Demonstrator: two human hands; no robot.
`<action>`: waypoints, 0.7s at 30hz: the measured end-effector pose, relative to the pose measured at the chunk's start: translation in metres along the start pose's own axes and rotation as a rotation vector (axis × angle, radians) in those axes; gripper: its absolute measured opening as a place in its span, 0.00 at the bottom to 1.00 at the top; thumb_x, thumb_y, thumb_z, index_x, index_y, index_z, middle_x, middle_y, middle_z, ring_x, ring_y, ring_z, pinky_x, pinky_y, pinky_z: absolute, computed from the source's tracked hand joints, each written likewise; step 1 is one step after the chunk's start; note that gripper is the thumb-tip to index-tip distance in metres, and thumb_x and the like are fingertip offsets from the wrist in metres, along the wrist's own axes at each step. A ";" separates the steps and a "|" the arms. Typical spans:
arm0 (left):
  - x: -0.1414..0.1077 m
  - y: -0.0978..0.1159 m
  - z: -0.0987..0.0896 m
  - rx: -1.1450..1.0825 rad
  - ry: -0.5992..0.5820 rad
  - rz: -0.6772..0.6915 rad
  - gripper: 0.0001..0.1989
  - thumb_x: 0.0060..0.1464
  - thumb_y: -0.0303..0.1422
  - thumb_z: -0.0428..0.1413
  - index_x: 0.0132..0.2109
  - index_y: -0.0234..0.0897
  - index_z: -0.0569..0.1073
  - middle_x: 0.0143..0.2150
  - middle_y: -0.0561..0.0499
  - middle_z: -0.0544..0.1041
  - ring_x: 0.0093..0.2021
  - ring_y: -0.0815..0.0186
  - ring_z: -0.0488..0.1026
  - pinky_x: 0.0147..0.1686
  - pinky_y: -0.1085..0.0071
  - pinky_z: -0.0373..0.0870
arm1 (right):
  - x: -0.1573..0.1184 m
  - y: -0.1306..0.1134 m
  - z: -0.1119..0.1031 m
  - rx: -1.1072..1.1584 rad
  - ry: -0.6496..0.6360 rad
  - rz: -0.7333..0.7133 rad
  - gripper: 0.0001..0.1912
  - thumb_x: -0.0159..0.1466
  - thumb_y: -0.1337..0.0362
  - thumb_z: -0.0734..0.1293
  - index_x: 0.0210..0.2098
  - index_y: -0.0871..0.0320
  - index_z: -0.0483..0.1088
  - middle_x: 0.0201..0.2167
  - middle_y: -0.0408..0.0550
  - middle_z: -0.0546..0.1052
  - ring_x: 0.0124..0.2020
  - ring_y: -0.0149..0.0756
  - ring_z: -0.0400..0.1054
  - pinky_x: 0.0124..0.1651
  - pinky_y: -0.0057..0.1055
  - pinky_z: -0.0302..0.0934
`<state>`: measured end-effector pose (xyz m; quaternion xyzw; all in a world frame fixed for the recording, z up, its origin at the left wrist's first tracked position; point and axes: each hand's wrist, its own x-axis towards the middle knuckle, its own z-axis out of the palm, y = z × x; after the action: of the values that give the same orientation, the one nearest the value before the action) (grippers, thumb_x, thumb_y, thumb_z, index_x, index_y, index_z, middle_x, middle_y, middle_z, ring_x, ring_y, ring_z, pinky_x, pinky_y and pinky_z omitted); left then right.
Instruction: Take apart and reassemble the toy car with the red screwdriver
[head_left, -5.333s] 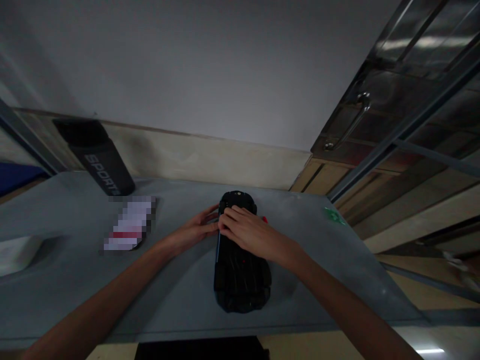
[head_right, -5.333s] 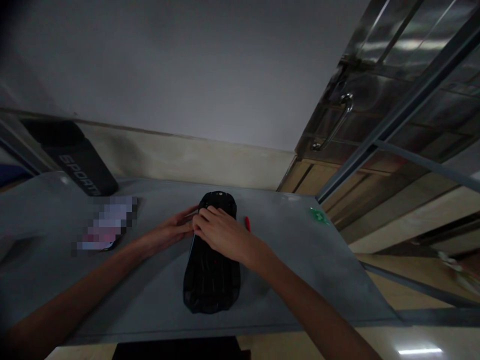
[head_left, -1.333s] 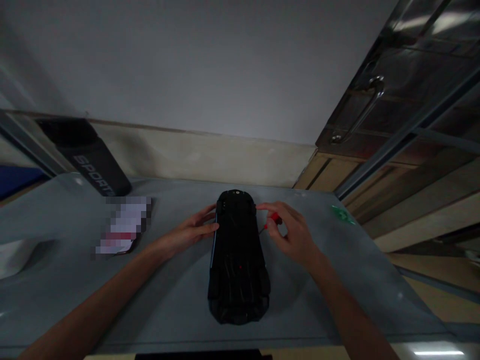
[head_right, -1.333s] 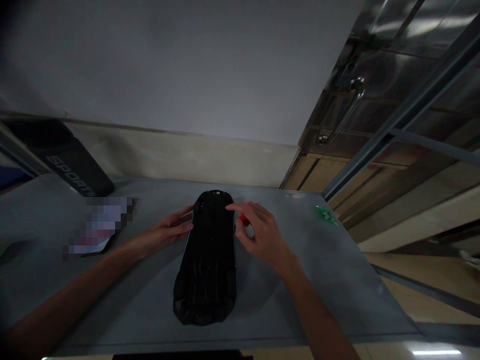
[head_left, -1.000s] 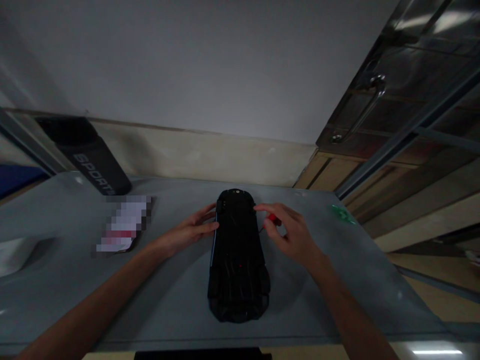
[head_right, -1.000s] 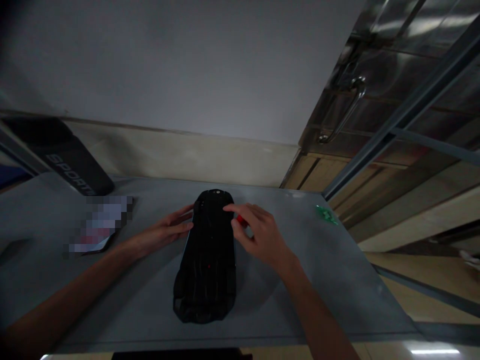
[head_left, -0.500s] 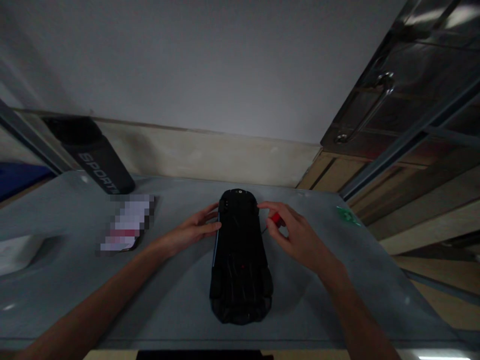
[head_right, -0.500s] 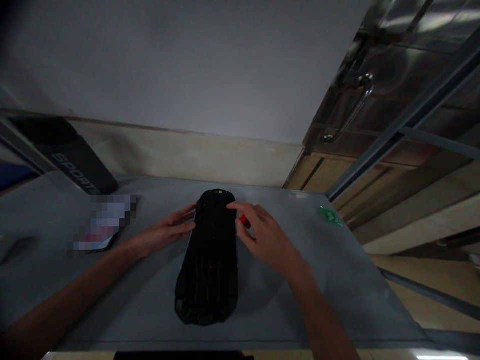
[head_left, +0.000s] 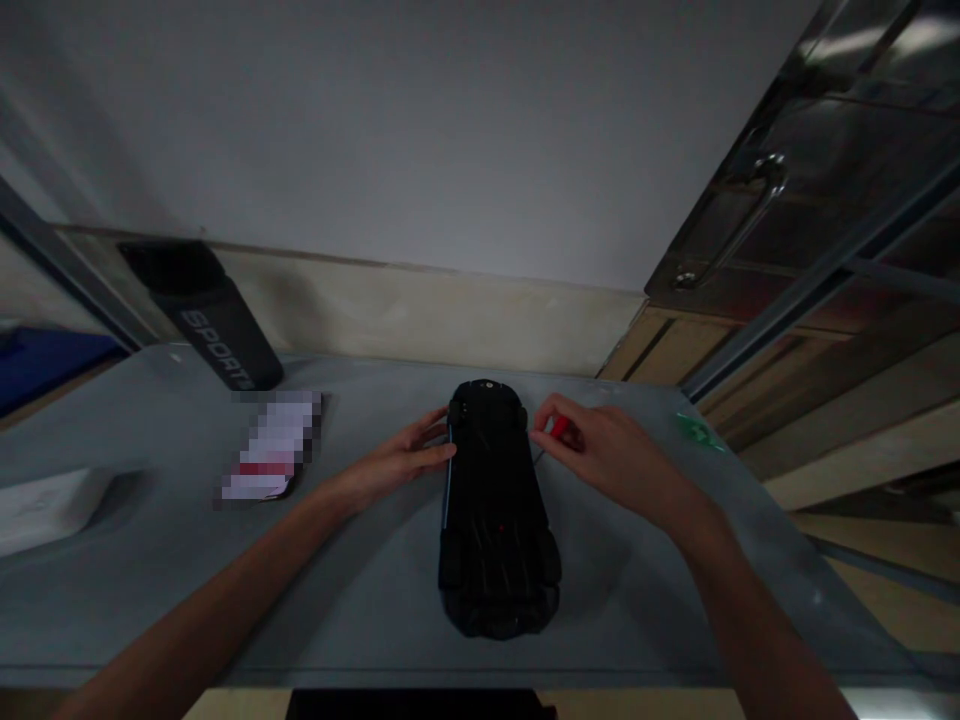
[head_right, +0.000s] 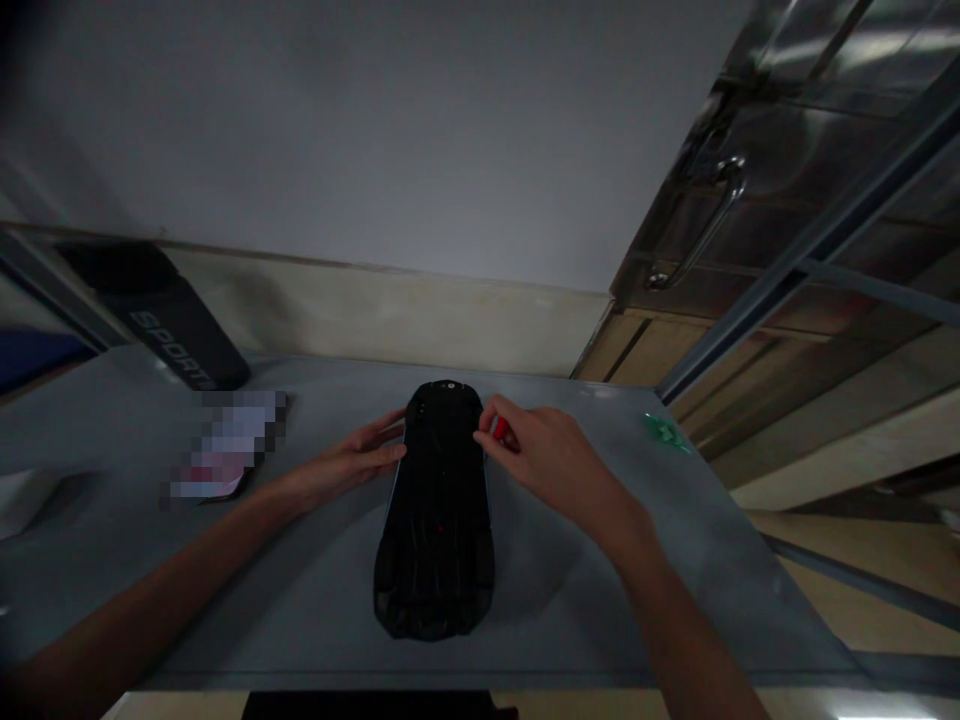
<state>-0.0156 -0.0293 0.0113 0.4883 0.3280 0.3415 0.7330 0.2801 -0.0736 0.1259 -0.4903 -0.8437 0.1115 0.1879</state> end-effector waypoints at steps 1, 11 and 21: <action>0.000 0.000 0.000 -0.003 0.003 -0.003 0.41 0.61 0.36 0.68 0.76 0.47 0.62 0.79 0.43 0.61 0.76 0.46 0.62 0.71 0.52 0.62 | 0.003 -0.003 -0.003 -0.017 -0.012 0.000 0.06 0.76 0.58 0.66 0.43 0.53 0.71 0.28 0.41 0.77 0.28 0.36 0.71 0.34 0.32 0.58; 0.000 -0.002 -0.002 -0.043 -0.031 0.033 0.38 0.59 0.36 0.69 0.73 0.47 0.66 0.76 0.43 0.66 0.73 0.48 0.65 0.67 0.56 0.66 | 0.041 -0.058 0.010 0.107 -0.171 -0.204 0.05 0.78 0.62 0.66 0.43 0.54 0.69 0.35 0.42 0.77 0.36 0.36 0.70 0.40 0.32 0.56; 0.000 0.002 0.001 -0.002 -0.031 0.047 0.41 0.58 0.39 0.69 0.74 0.44 0.65 0.69 0.41 0.74 0.72 0.45 0.66 0.64 0.57 0.67 | 0.048 -0.071 0.015 -0.053 -0.194 -0.235 0.07 0.79 0.63 0.62 0.47 0.57 0.70 0.35 0.46 0.78 0.36 0.38 0.72 0.39 0.34 0.56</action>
<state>-0.0150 -0.0296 0.0132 0.5003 0.3047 0.3514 0.7303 0.1967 -0.0673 0.1489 -0.3797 -0.9122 0.1133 0.1041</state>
